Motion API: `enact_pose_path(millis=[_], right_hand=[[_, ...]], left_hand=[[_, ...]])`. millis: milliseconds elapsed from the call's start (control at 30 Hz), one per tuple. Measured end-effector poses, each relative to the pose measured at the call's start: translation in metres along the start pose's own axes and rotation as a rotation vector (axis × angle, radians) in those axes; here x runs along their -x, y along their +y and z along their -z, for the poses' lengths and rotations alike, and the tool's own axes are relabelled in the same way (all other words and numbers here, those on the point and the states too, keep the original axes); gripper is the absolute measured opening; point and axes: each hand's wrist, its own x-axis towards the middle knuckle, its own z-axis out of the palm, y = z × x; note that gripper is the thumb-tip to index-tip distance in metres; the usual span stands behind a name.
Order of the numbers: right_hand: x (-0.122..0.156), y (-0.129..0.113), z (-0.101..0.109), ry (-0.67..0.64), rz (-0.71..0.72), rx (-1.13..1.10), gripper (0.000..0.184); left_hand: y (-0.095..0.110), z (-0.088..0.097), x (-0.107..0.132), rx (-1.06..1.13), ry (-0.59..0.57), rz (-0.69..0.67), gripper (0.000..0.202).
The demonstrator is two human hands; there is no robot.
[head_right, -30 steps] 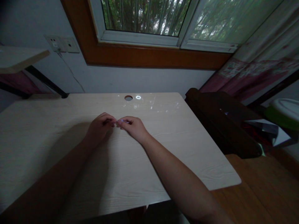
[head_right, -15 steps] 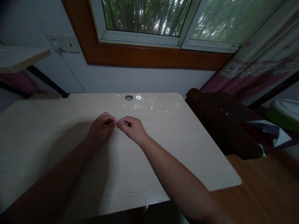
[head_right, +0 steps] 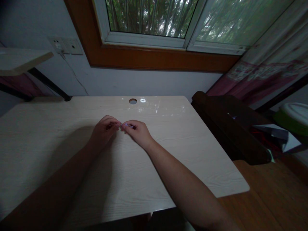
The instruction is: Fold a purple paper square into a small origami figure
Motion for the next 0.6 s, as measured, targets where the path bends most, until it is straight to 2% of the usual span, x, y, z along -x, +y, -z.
enact_pose_path(millis=[400,600], right_hand=[[-0.0002,0.0008,-0.0031,0.045,-0.016,-0.093,0.022],[-0.0002,0.001,-0.0032,0.013,-0.018,-0.148,0.023]], left_hand=[[-0.0031,-0.0012,-0.003,-0.092,-0.009,-0.015,0.015],[-0.0004,-0.0009,-0.0019,-0.103,-0.005,-0.055,0.013]])
